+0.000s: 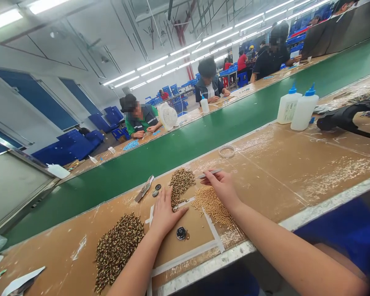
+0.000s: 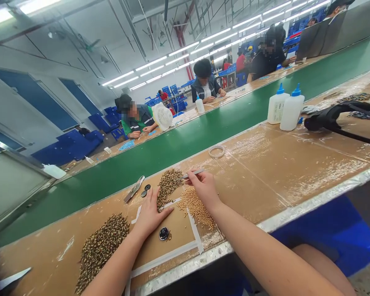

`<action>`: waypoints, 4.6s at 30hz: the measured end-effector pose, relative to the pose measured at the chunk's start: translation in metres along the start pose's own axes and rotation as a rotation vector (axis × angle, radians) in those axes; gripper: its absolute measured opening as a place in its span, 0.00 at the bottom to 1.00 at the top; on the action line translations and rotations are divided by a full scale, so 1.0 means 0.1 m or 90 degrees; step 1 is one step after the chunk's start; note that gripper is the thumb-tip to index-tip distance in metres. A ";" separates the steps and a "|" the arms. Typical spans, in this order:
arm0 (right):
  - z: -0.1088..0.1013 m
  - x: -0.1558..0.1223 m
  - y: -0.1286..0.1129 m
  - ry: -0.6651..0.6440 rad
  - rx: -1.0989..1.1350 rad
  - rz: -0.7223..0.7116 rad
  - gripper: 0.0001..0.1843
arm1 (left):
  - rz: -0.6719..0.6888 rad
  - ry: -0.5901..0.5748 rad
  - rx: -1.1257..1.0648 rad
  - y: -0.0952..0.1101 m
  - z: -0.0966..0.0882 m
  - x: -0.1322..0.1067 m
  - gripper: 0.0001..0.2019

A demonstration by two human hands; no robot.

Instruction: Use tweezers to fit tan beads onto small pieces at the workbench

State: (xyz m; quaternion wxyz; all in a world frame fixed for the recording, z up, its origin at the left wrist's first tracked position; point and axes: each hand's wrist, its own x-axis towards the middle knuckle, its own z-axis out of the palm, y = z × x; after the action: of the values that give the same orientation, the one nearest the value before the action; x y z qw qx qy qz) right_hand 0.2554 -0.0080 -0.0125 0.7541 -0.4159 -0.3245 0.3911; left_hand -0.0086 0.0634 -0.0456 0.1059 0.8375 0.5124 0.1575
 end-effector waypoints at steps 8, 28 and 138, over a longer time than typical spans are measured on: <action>-0.01 0.04 0.03 0.009 0.021 0.003 0.24 | 0.003 0.005 -0.017 0.10 0.04 0.40 0.50; -0.09 0.16 0.03 0.190 0.098 -0.095 0.22 | 0.151 -0.050 -0.069 0.00 -0.01 0.97 0.49; -1.74 1.01 -0.25 0.243 -0.633 -0.004 0.22 | 0.258 -0.058 -0.026 1.03 0.53 1.62 0.51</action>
State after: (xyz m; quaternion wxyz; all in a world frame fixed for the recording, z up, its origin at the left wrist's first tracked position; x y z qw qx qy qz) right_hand 0.4539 0.0053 -0.0510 0.5128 -0.7861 -0.3288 0.1049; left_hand 0.1651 0.1605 -0.0350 0.1118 0.9273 0.3252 0.1479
